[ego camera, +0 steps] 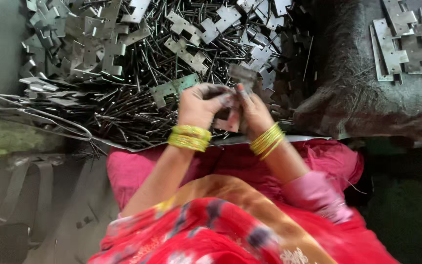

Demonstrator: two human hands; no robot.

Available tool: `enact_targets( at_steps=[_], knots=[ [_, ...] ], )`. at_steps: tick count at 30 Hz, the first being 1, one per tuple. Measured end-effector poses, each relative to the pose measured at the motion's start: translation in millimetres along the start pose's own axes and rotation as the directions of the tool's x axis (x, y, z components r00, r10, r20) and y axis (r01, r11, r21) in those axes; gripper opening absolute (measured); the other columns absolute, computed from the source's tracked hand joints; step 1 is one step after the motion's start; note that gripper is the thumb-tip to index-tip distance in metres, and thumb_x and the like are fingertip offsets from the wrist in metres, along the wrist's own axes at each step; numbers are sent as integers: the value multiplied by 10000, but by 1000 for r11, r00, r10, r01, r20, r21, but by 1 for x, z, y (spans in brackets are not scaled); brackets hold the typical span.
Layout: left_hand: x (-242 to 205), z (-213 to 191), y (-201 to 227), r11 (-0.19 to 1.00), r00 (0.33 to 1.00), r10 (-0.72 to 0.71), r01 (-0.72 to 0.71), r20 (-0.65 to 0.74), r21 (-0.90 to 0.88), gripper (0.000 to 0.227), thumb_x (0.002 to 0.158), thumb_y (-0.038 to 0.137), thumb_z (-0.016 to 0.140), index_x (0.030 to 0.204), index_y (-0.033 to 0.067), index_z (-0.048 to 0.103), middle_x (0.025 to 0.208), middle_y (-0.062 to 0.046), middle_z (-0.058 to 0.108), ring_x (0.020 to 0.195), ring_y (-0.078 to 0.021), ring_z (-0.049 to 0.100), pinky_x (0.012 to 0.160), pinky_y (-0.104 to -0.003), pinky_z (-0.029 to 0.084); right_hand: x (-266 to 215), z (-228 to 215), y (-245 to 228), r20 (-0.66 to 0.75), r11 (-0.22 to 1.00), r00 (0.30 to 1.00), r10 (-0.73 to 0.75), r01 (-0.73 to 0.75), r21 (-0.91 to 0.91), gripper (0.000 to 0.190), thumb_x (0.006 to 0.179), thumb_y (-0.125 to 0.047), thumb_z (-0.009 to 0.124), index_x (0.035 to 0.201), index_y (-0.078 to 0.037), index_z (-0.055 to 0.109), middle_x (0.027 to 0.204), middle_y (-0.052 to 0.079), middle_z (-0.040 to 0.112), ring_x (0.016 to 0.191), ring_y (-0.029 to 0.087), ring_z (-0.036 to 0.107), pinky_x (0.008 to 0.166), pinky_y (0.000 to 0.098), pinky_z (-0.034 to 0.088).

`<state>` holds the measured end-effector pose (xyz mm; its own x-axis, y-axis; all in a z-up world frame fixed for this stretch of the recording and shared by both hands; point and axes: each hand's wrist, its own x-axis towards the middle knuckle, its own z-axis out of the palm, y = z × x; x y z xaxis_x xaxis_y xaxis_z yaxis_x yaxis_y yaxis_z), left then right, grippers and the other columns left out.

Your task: The person sits on the floor and repeatedly picks up small metal plates and nails from a large pile, inserts the nails into the plates, and places the assembled units onto a nearby surface. The process continues with consistent hand movements throughout the clip.

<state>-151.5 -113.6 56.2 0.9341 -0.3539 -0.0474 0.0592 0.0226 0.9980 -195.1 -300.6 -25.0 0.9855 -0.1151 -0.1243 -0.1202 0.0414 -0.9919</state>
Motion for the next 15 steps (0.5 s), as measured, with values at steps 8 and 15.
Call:
enact_targets(
  at_steps=[8,15],
  knots=[
    [-30,-44,16,391,602,588,-796,540,462,244,819,102,793,1059,142,774,1185,-44,771,1133,-211,720,1088,-454,429,-45,35,-5,378,484,923,76,-365,795,788,892,-611,576,1399,-11,512,1227,185,678,1094,341,693,982,534,566],
    [-49,-98,23,627,791,610,-459,-31,629,219,935,99,775,1154,90,762,1174,-81,763,1105,-244,717,1012,-371,506,-13,33,-40,37,972,973,-227,229,-51,585,859,26,557,1427,-114,568,1447,153,627,984,325,616,912,477,553]
  ],
)
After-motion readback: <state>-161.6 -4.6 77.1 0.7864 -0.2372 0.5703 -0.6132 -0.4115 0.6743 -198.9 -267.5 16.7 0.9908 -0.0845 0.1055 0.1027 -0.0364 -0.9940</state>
